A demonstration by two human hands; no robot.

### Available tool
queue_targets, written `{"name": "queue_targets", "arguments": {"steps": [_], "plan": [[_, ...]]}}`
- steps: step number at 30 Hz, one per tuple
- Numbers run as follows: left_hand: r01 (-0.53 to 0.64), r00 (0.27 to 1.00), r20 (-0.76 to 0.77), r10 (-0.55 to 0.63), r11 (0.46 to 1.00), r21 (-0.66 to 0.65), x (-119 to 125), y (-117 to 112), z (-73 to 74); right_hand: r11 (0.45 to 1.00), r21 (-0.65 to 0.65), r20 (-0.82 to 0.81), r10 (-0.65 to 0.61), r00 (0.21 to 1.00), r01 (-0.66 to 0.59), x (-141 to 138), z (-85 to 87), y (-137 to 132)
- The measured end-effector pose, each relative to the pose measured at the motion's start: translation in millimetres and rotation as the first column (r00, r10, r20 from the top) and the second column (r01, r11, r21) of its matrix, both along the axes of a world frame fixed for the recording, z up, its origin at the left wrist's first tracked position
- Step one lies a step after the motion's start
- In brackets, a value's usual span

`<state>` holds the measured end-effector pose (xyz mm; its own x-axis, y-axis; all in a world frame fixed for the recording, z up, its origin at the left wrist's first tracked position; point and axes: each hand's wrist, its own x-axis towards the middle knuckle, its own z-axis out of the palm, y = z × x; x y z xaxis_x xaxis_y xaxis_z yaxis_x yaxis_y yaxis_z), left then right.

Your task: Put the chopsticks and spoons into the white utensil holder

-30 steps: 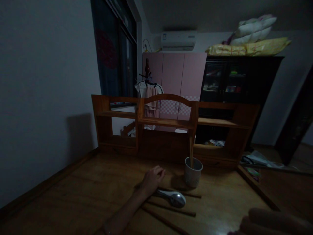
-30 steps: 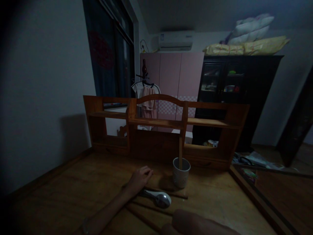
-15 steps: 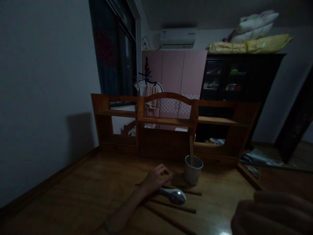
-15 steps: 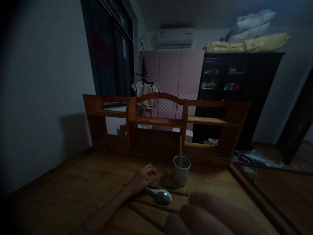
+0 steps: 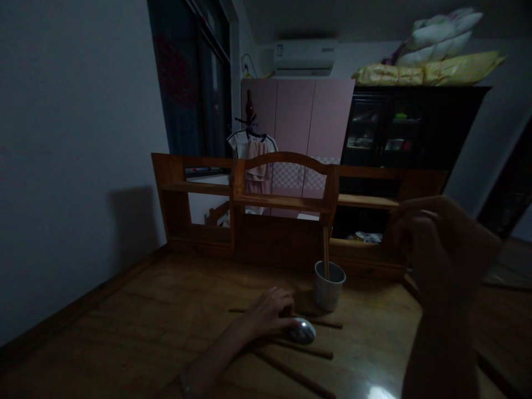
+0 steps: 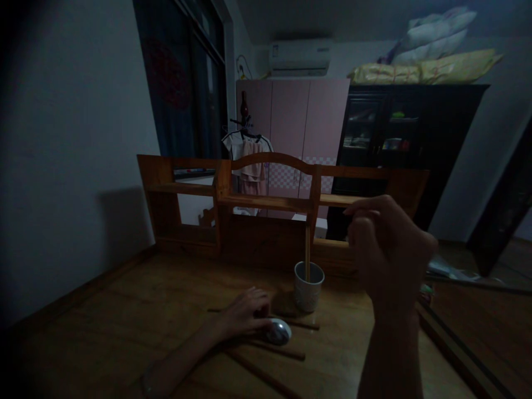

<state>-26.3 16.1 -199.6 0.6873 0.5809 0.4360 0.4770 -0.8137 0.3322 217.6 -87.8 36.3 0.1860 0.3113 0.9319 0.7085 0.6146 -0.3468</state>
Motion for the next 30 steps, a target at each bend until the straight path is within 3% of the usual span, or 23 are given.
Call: {"name": "queue_targets", "arguments": {"steps": [2, 5, 8, 12, 18, 25, 30], "plan": [[-0.042, 0.999, 0.003, 0.042, 0.999, 0.017, -1.0, 0.3, 2.0, 0.975, -0.222, 0.100, 0.011, 0.995, 0.012, 8.9, -2.3, 14.8], [-0.033, 0.998, -0.053, 0.035, 0.998, 0.044, -5.5, 4.8, 1.4, 0.827, -0.557, 0.340, 0.145, 0.929, 0.075, 18.3, -11.4, 40.0], [0.008, 0.993, -0.116, -0.002, 0.999, 0.049, -10.5, 9.5, -1.1, 0.735, -0.660, 0.428, 0.200, 0.881, 0.153, 21.2, -23.4, 62.4], [0.006, 0.990, -0.138, 0.001, 0.999, 0.054, -12.8, 10.1, -1.5, 0.757, -0.615, 0.457, 0.115, 0.882, 0.220, 19.7, -30.9, 75.1], [0.045, 0.986, -0.161, -0.045, 0.999, -0.003, -11.4, 7.2, 1.0, 0.824, -0.539, 0.424, 0.086, 0.902, 0.175, 14.9, -22.8, 68.2], [-0.084, 0.956, -0.278, 0.095, 0.995, 0.052, -5.4, 2.6, 2.3, 0.907, -0.397, 0.379, 0.022, 0.925, 0.142, 7.6, -19.9, 64.8], [-0.075, 0.940, -0.324, 0.108, 0.991, 0.113, -3.6, 0.0, 6.1, 0.942, -0.310, 0.351, -0.012, 0.936, 0.129, 5.5, -20.3, 64.8]]}}
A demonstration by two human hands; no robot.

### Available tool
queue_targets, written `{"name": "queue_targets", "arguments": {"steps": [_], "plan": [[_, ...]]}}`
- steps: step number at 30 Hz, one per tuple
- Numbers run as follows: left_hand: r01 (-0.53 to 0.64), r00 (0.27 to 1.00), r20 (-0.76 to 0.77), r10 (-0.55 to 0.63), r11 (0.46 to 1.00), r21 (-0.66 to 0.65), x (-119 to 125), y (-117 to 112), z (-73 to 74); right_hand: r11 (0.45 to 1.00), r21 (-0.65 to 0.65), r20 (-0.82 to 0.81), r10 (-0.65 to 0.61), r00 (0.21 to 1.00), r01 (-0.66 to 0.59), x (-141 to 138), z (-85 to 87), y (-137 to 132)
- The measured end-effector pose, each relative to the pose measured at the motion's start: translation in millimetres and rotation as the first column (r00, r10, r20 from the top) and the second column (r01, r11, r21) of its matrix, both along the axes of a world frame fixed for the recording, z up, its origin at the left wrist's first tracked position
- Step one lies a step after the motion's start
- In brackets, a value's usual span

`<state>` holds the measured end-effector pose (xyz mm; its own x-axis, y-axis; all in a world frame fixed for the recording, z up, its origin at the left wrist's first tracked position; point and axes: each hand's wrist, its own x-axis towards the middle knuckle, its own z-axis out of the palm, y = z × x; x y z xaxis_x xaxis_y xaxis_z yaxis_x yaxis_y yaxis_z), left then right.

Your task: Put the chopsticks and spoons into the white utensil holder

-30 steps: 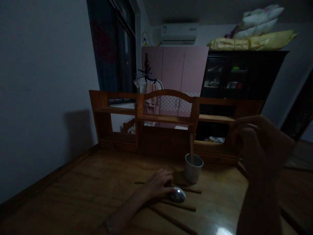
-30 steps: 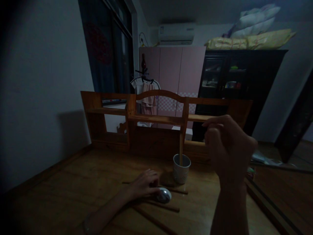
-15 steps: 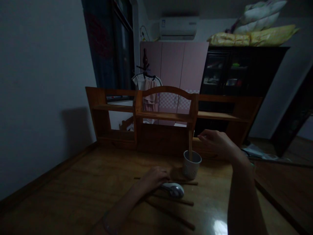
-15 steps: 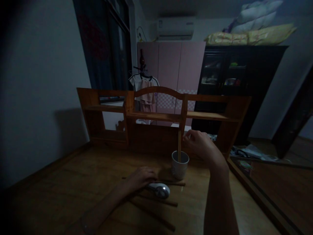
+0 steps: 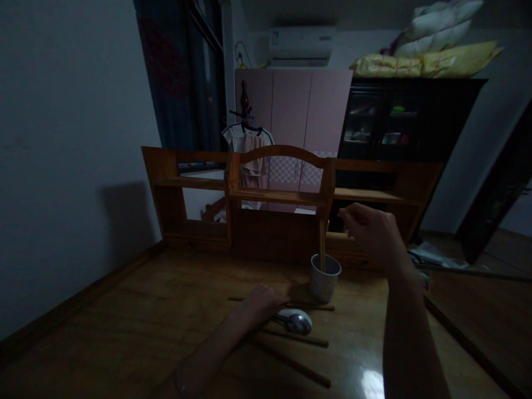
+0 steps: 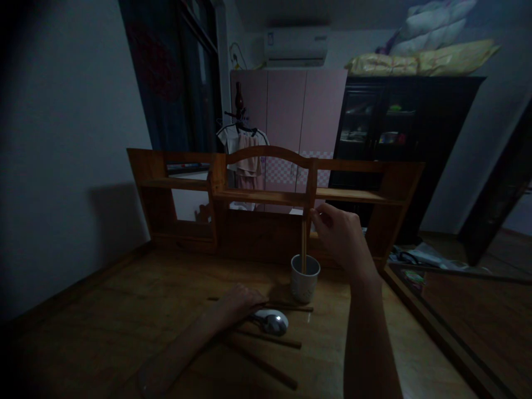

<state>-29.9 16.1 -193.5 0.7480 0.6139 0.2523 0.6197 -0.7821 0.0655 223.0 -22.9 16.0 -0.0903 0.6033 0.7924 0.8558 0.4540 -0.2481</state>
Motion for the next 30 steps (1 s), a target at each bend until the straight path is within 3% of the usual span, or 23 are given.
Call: {"name": "queue_targets", "arguments": {"steps": [7, 14, 20, 23, 26, 30], "plan": [[0.036, 0.999, 0.037, -0.036, 0.999, 0.007, -1.5, -1.9, 0.8, 0.993, 0.110, -0.063, -0.030, 0.998, 0.037, 0.2, 1.1, -3.6], [-0.008, 0.999, 0.032, 0.007, 1.000, 0.026, -0.3, 0.1, -4.6, 0.998, 0.050, -0.008, -0.045, 0.999, 0.046, 3.0, 0.7, -1.0], [-0.048, 0.999, 0.029, 0.045, 0.991, 0.127, -4.1, 1.8, 7.0, 0.997, 0.064, -0.069, -0.030, 0.997, 0.034, 3.4, -1.2, 0.2], [-0.082, 0.991, 0.118, 0.061, 0.980, 0.180, -6.4, 4.4, 12.4, 0.998, 0.037, -0.125, 0.056, 0.991, -0.052, -1.9, 1.7, -6.0], [-0.166, 0.965, 0.234, 0.118, 0.967, 0.194, -7.9, 8.0, 11.7, 0.975, -0.043, -0.187, 0.207, 0.960, -0.218, -15.4, 8.4, -14.8], [-0.205, 0.926, 0.353, 0.136, 0.965, 0.165, -9.0, 11.2, 9.1, 0.851, -0.306, -0.123, 0.410, 0.904, -0.427, -41.9, 6.5, -23.5]]}}
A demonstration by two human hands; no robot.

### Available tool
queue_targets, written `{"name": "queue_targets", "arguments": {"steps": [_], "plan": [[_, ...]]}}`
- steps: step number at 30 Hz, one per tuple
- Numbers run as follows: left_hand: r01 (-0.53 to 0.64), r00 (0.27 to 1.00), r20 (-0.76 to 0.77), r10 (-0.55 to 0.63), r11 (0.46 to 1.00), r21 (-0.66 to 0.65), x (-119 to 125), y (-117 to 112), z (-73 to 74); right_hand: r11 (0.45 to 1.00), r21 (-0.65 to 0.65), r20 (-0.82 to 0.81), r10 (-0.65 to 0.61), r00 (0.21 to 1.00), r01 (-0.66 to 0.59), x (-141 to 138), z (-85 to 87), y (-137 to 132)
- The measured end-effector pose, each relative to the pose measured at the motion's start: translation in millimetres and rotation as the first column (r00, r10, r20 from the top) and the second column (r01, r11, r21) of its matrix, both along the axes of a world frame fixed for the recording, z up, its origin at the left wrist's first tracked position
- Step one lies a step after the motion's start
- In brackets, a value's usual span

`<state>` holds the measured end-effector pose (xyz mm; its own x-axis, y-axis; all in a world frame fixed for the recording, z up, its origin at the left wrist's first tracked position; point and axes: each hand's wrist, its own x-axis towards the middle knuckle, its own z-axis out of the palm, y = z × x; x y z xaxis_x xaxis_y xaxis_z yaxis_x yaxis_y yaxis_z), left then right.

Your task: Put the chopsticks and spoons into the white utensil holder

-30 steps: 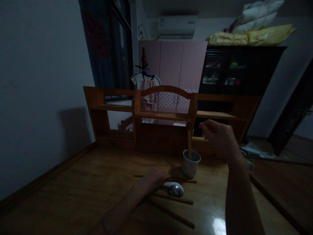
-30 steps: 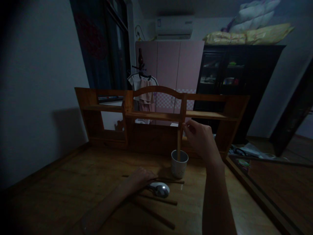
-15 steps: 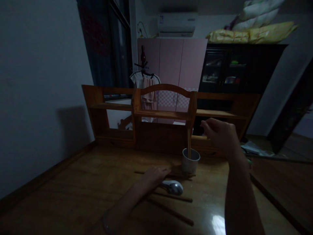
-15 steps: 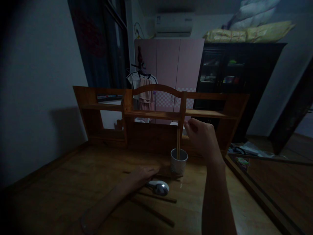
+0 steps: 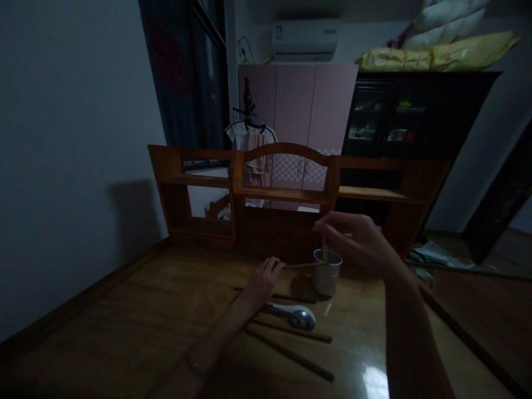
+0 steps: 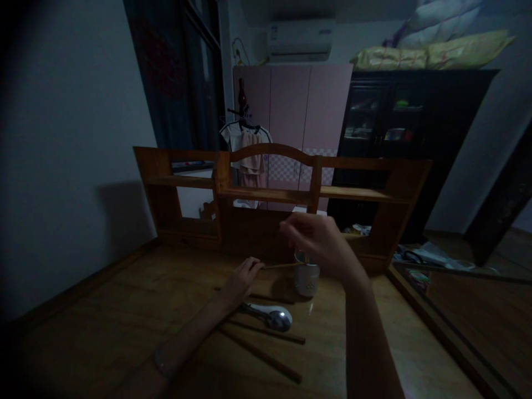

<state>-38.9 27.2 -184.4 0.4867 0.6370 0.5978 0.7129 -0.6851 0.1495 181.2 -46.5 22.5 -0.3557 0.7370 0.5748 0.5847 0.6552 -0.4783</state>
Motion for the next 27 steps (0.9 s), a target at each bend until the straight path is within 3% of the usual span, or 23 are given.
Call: {"name": "queue_targets", "arguments": {"steps": [4, 7, 10, 11, 13, 18, 24, 27], "plan": [[-0.004, 0.998, 0.065, 0.005, 1.000, -0.010, -0.6, -0.7, 3.2, 0.974, -0.203, 0.328, 0.166, 0.930, -0.103, -20.7, -37.0, -7.9], [-0.012, 0.996, 0.089, 0.014, 1.000, -0.018, -0.5, -1.7, 4.2, 0.979, -0.194, 0.474, 0.152, 0.867, -0.065, -18.9, -74.1, -11.6], [-0.011, 0.990, 0.139, 0.015, 0.999, -0.032, -0.3, -1.8, 1.7, 0.994, 0.078, 0.347, -0.102, 0.933, 0.079, 4.4, -100.1, 0.3], [-0.014, 0.987, 0.161, 0.020, 0.999, -0.038, -0.4, -1.6, 0.6, 0.965, 0.191, 0.267, -0.226, 0.937, 0.178, 15.9, -106.8, 9.0], [-0.023, 0.977, 0.211, 0.032, 0.999, -0.046, -0.8, -1.3, -1.1, 0.911, 0.260, 0.182, -0.372, 0.910, 0.320, 40.5, -120.5, 31.0], [-0.072, 0.945, 0.318, 0.083, 0.996, -0.047, -3.6, -1.3, 0.0, 0.964, 0.004, 0.227, -0.258, 0.939, 0.265, 76.9, -158.1, 72.4], [-0.105, 0.931, 0.347, 0.114, 0.993, -0.046, -4.6, -0.9, 1.6, 0.967, -0.027, 0.228, -0.240, 0.944, 0.253, 76.0, -171.8, 58.3], [-0.100, 0.933, 0.343, 0.111, 0.994, -0.051, -3.8, -1.9, 1.9, 0.965, 0.026, 0.256, -0.257, 0.932, 0.259, 76.1, -176.5, 48.4]]}}
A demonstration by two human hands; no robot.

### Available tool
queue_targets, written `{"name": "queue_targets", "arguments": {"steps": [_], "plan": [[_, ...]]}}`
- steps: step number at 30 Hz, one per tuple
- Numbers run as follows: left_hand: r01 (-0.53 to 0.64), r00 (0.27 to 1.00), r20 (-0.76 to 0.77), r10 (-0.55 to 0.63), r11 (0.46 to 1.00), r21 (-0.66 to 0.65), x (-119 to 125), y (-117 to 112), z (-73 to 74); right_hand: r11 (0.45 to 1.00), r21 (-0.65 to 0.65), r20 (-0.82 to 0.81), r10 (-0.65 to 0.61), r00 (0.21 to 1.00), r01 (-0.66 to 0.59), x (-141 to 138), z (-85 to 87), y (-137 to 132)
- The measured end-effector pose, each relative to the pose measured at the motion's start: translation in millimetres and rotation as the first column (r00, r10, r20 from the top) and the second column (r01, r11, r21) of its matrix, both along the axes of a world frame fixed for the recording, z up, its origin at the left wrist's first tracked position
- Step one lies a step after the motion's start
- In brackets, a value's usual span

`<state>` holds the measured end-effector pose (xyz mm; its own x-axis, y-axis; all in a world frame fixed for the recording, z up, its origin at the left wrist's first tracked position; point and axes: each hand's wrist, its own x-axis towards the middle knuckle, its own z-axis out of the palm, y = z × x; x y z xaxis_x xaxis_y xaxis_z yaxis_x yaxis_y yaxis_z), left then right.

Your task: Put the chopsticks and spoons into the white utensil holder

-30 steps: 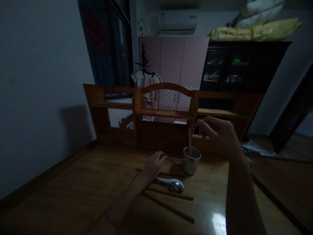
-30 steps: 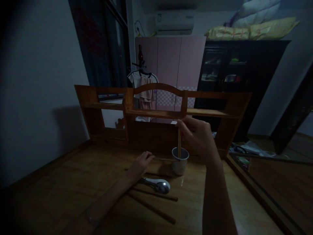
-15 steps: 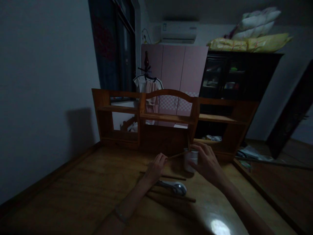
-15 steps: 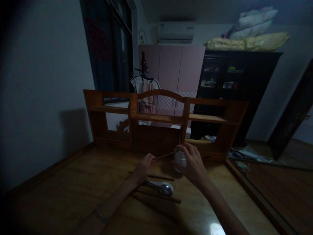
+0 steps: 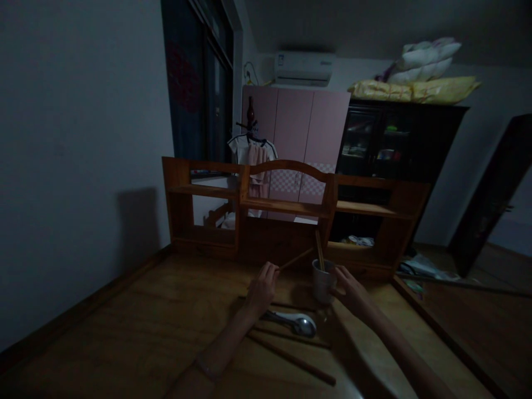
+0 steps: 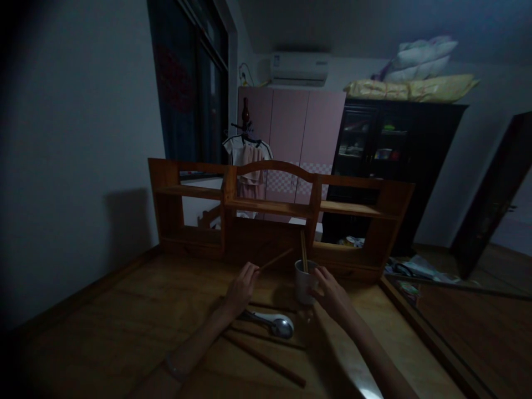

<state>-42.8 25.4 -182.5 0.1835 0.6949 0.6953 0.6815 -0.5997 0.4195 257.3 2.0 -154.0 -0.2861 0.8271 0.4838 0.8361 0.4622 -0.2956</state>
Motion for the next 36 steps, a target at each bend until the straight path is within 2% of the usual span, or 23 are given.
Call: {"name": "queue_targets", "arguments": {"steps": [5, 8, 18, 22, 24, 27, 30, 33, 36], "plan": [[0.013, 1.000, 0.018, -0.012, 1.000, -0.006, 1.3, -0.4, -1.5, 0.994, 0.103, 0.060, -0.034, 0.998, 0.028, -0.4, -13.6, -11.1], [0.019, 0.999, 0.047, -0.019, 1.000, -0.013, 1.5, 1.6, -4.5, 0.988, 0.149, 0.085, -0.063, 0.994, 0.050, -4.7, -15.3, -18.9], [0.006, 0.996, 0.088, -0.003, 1.000, -0.028, 1.7, 5.8, -10.2, 0.972, 0.183, 0.177, -0.182, 0.967, 0.149, -18.2, -9.0, -24.7], [0.014, 0.992, 0.125, -0.010, 1.000, -0.027, 2.3, 6.0, -11.3, 0.951, 0.277, 0.124, -0.177, 0.976, 0.137, -23.6, 1.1, -32.8], [0.027, 0.989, 0.149, -0.022, 0.999, -0.032, 2.8, 6.2, -11.6, 0.943, 0.317, 0.088, -0.135, 0.987, 0.101, -29.3, 6.1, -44.0], [0.045, 0.983, 0.180, -0.035, 0.998, -0.047, 3.7, 6.4, -11.5, 0.974, 0.225, 0.088, 0.018, 0.996, -0.038, -40.4, 5.9, -68.0], [0.058, 0.981, 0.189, -0.045, 0.996, -0.061, 4.5, 6.6, -10.7, 0.984, -0.027, 0.077, 0.178, 0.981, -0.176, -52.1, -3.9, -92.6], [0.074, 0.978, 0.200, -0.060, 0.995, -0.064, 5.5, 7.2, -10.4, 0.964, -0.222, 0.057, 0.165, 0.985, -0.149, -61.0, -18.1, -106.3], [0.094, 0.973, 0.218, -0.079, 0.994, -0.062, 6.5, 7.4, -11.2, 0.967, -0.253, 0.116, 0.064, 0.991, -0.033, -65.2, -29.8, -106.0]]}}
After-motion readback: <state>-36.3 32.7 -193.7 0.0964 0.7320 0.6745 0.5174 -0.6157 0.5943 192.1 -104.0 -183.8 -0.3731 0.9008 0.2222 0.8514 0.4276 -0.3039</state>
